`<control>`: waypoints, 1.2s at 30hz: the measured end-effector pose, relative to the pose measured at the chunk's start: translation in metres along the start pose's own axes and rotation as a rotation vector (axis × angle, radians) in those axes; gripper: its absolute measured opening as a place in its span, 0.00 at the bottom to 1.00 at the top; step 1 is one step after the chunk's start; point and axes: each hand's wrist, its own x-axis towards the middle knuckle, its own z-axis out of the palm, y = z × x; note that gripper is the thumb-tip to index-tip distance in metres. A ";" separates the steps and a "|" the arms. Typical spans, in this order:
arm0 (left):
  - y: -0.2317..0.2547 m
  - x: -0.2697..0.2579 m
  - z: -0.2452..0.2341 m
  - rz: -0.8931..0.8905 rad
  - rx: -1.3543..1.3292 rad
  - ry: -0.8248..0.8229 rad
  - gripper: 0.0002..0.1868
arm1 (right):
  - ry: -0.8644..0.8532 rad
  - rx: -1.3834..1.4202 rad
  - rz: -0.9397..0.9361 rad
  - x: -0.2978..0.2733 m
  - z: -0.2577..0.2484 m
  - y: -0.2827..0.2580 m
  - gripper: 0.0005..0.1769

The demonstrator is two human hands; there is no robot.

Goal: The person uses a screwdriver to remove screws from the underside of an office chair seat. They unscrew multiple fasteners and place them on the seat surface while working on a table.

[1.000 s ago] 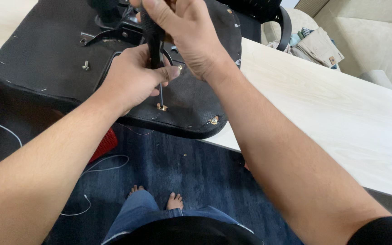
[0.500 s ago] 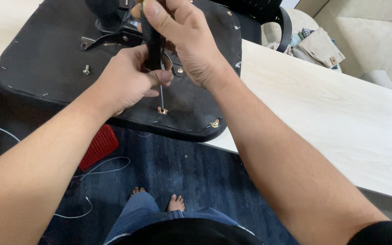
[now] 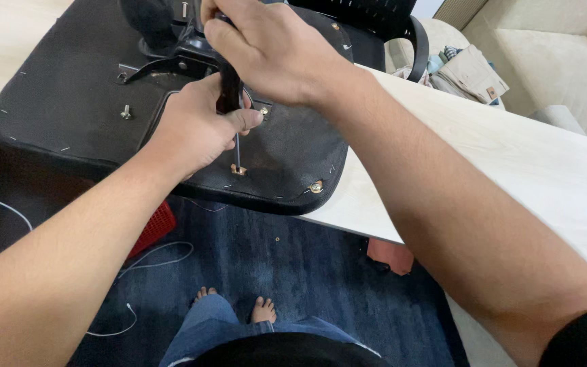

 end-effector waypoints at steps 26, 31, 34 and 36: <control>-0.049 -0.003 0.029 -0.031 0.349 -0.237 0.05 | -0.319 -0.109 -0.004 -0.017 -0.070 -0.039 0.12; -0.049 -0.006 0.030 0.047 0.371 -0.186 0.05 | -0.273 -0.140 -0.119 -0.020 -0.066 -0.044 0.16; -0.051 -0.007 0.030 0.059 0.371 -0.166 0.05 | -0.431 -0.259 0.373 -0.013 -0.066 -0.054 0.21; -0.053 -0.006 0.032 0.091 0.405 -0.159 0.05 | -0.526 -0.358 0.424 -0.010 -0.068 -0.058 0.31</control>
